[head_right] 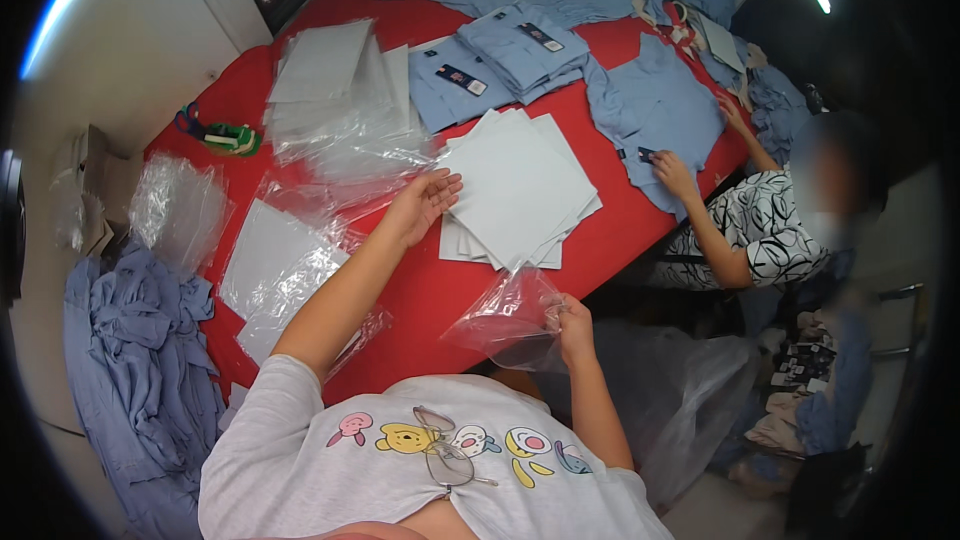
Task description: The person places a white cardboard sheet into a clear plastic bag, inserts a folded blue shirt, and then applies tape to seal the bag.
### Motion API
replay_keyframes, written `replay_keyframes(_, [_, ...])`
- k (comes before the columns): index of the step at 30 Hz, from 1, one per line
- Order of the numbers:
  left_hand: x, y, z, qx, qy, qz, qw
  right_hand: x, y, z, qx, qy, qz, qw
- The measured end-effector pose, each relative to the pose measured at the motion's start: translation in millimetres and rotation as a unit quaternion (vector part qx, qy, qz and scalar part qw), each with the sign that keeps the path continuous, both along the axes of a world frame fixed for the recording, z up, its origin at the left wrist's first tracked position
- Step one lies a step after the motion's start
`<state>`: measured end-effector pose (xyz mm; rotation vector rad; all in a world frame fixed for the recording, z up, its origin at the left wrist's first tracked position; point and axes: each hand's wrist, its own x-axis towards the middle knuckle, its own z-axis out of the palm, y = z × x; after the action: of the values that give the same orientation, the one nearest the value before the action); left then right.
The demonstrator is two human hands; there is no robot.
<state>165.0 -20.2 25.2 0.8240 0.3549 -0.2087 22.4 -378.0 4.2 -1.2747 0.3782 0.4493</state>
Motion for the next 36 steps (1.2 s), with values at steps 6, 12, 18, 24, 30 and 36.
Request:
replay_keyframes(6, [186, -86, -24, -0.072, -0.01, -0.001, 0.997, 50, -72, -10, -0.042, -0.017, -0.046, 0.998])
replay_keyframes(12, [318, -122, -22, -0.084, 0.112, 0.137, 0.981, 86, -122, -31, -0.017, -0.016, -0.042, 0.999])
replay_keyframes(18, [340, -138, -2, 0.05, 0.099, 0.229, 0.967, 107, -167, -40, -0.035, -0.006, -0.025, 0.999])
replay_keyframes(24, [386, -86, -4, -0.06, 0.038, 0.165, 0.984, 133, -162, -34, -0.009, 0.005, -0.013, 1.0])
replay_keyframes(30, [415, -91, 11, 0.053, 0.098, 0.095, 0.989, 123, -160, -47, -0.015, -0.004, 0.006, 1.0])
replay_keyframes(36, [334, -102, 28, 0.041, 0.02, 0.069, 0.997, 86, -167, -47, -0.01, -0.034, -0.036, 0.999])
